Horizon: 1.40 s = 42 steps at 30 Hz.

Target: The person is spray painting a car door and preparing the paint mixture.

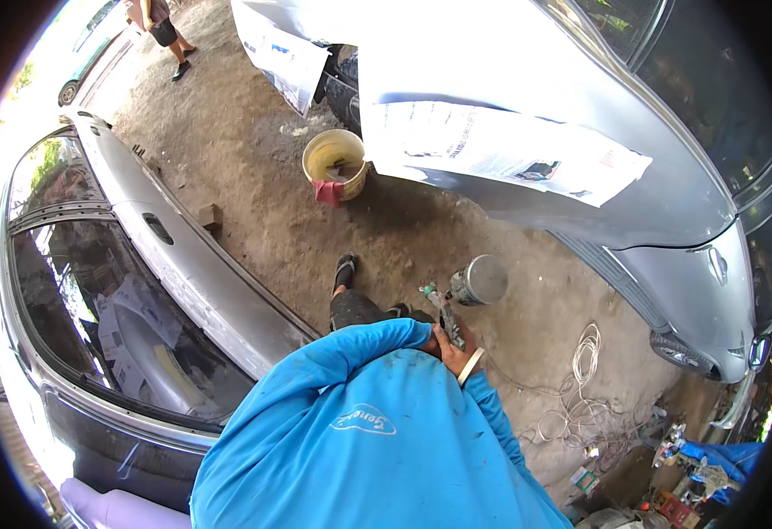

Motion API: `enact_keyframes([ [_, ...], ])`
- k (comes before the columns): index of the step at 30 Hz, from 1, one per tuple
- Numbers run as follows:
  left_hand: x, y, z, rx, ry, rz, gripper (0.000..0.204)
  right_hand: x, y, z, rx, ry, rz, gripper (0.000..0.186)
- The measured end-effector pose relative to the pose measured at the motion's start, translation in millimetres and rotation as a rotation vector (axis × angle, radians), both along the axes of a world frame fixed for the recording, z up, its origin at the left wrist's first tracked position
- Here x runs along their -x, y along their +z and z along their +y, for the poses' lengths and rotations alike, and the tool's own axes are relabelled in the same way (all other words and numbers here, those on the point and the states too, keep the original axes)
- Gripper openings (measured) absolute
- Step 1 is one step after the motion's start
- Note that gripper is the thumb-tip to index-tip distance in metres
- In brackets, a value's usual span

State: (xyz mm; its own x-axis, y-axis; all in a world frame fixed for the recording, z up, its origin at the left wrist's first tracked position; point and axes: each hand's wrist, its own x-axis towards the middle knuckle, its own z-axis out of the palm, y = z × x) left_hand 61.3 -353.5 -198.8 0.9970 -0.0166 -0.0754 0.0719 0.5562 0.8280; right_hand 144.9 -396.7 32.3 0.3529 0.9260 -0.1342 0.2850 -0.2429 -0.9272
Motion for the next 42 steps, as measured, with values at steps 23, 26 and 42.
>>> enact_keyframes([
  [23,-39,8,-55,0.366,0.124,0.055,0.031,-23,-8,-15,0.118,0.009,-0.012,0.030],
  [26,-42,11,-58,0.395,0.136,0.067,0.032,-24,-12,-16,0.118,0.032,-0.070,0.030],
  [42,-26,32,-6,0.806,-0.061,0.114,0.038,-21,-28,0,0.096,0.021,-0.117,0.032],
])
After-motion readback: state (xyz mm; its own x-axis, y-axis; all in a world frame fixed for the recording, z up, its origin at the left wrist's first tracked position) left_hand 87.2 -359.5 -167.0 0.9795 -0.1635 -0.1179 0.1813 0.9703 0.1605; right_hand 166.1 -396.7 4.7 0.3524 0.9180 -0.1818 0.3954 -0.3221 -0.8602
